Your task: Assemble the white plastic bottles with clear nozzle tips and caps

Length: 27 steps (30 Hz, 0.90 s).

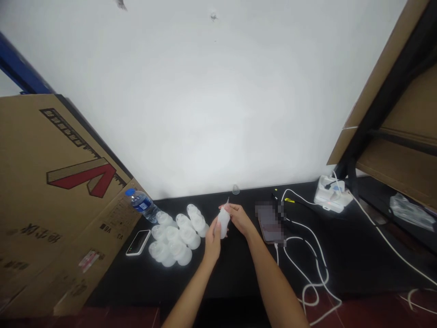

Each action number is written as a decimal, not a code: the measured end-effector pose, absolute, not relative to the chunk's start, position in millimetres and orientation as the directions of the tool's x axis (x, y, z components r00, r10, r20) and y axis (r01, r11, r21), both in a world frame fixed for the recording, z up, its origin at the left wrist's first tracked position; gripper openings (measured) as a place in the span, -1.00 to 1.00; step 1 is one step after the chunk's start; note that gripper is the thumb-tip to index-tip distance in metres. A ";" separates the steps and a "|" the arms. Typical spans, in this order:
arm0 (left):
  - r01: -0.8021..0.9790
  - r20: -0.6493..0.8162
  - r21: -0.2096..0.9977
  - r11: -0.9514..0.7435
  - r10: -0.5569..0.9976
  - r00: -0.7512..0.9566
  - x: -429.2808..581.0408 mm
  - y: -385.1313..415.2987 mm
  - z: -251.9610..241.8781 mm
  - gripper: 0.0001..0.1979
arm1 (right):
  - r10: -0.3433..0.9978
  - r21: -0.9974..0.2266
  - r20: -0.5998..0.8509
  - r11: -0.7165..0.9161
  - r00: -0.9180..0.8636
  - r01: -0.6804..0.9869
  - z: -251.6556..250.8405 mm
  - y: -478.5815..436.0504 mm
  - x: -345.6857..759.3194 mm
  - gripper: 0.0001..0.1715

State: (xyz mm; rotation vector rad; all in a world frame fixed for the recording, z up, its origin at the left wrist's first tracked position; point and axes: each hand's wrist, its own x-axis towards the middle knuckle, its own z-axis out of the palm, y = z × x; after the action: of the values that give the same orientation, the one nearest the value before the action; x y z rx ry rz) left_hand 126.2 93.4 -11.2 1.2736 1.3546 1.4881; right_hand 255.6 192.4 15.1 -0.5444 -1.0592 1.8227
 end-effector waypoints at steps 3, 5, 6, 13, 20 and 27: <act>0.062 0.157 0.987 -0.147 0.964 -0.213 126.6 93.2 -9.1 -0.26 | 0.859 -0.846 0.073 -0.216 -0.507 -0.488 13.9 191.4 255.6 -0.40; 0.037 0.144 0.989 -0.140 0.975 -0.170 126.6 93.2 -6.6 -0.26 | 0.846 -0.855 0.071 -0.222 -0.529 -0.469 14.3 190.3 256.4 -0.40; 0.031 0.141 0.990 -0.138 0.979 -0.145 126.4 93.2 -5.1 -0.27 | 0.846 -0.862 0.069 -0.216 -0.528 -0.459 14.7 189.8 256.8 -0.42; 0.213 0.262 0.952 -0.220 0.945 -0.196 121.6 95.0 -1.1 -0.39 | 0.910 -0.925 0.137 -0.024 -0.390 -0.380 10.3 192.8 250.3 -0.55; 0.364 0.399 0.884 -0.293 0.879 -0.261 123.1 93.9 -9.6 -0.48 | 0.914 -0.947 0.176 0.055 -0.365 -0.317 5.3 195.5 247.6 -0.57; 0.073 0.210 0.977 -0.198 0.950 -0.231 127.9 91.8 -11.6 -0.31 | 0.979 -0.946 0.111 0.051 -0.172 -0.321 -9.0 211.6 243.2 -0.13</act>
State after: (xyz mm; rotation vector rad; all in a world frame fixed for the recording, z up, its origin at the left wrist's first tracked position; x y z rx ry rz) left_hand 127.9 91.8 -11.6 1.2771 1.3188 1.5211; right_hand 243.2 211.6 -9.0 -0.8144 -1.1363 1.4171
